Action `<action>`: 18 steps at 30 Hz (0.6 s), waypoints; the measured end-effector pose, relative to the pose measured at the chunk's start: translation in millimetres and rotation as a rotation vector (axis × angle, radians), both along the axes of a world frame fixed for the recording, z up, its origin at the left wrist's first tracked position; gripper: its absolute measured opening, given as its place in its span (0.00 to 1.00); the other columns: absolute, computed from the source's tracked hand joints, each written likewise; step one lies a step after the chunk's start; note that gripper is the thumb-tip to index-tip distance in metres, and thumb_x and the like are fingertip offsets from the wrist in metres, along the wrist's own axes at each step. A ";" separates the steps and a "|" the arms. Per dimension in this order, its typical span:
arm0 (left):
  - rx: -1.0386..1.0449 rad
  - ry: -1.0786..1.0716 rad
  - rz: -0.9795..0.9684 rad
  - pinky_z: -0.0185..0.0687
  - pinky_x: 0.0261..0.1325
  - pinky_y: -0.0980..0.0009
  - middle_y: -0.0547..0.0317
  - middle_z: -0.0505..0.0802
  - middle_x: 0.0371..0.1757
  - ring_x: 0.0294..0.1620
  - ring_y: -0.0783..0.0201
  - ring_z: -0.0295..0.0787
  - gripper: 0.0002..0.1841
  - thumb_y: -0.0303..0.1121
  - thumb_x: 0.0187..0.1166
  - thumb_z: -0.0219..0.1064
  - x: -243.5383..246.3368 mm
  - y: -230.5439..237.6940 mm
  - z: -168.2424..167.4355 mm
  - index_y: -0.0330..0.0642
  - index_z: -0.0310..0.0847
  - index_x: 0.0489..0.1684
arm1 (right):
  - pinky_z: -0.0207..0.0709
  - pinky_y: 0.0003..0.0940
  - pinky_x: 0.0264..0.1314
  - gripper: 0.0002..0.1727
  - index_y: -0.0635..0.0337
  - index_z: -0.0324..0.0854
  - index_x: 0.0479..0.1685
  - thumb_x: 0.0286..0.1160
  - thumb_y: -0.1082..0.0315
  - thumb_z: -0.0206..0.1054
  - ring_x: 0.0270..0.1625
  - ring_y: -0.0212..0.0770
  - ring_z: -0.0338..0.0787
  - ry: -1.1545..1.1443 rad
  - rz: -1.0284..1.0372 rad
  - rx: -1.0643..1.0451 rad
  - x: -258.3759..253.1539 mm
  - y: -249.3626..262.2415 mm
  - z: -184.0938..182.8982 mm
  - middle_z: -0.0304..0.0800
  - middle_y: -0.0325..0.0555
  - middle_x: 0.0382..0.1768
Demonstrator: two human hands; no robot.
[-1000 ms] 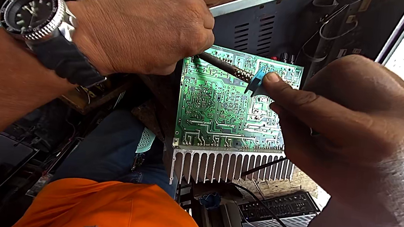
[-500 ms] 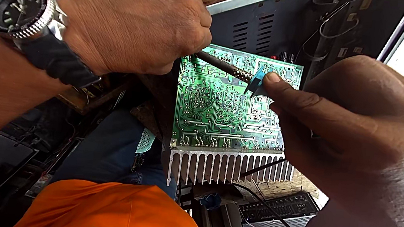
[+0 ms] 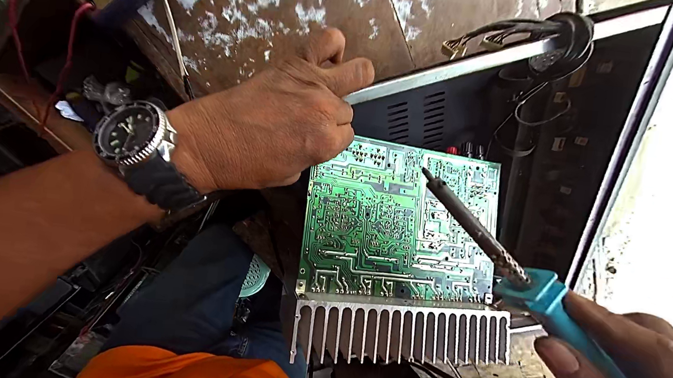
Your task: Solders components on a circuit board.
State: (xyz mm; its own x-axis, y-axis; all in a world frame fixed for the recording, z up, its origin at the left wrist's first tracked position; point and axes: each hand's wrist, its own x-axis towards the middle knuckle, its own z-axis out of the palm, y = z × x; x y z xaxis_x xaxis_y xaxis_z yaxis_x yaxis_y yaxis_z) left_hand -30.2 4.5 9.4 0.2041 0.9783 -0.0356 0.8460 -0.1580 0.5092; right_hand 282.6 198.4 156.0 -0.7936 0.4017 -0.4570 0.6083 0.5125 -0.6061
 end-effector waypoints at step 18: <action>-0.009 -0.021 -0.012 0.52 0.76 0.43 0.49 0.90 0.37 0.66 0.40 0.77 0.12 0.21 0.78 0.53 0.3 -0.2 -0.2 0.36 0.86 0.35 | 0.80 0.18 0.38 0.16 0.64 0.83 0.65 0.86 0.66 0.63 0.36 0.21 0.85 0.113 -0.434 -0.275 37.8 -29.6 -24.0 0.91 0.32 0.46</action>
State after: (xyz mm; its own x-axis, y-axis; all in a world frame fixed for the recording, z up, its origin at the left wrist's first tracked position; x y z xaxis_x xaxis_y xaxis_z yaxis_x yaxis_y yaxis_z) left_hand -29.9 4.3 9.2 0.2161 0.9756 -0.0395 0.8332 -0.1632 0.5283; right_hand 320.4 168.8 132.0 -0.6314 0.5818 -0.5126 0.6521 0.0407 -0.7570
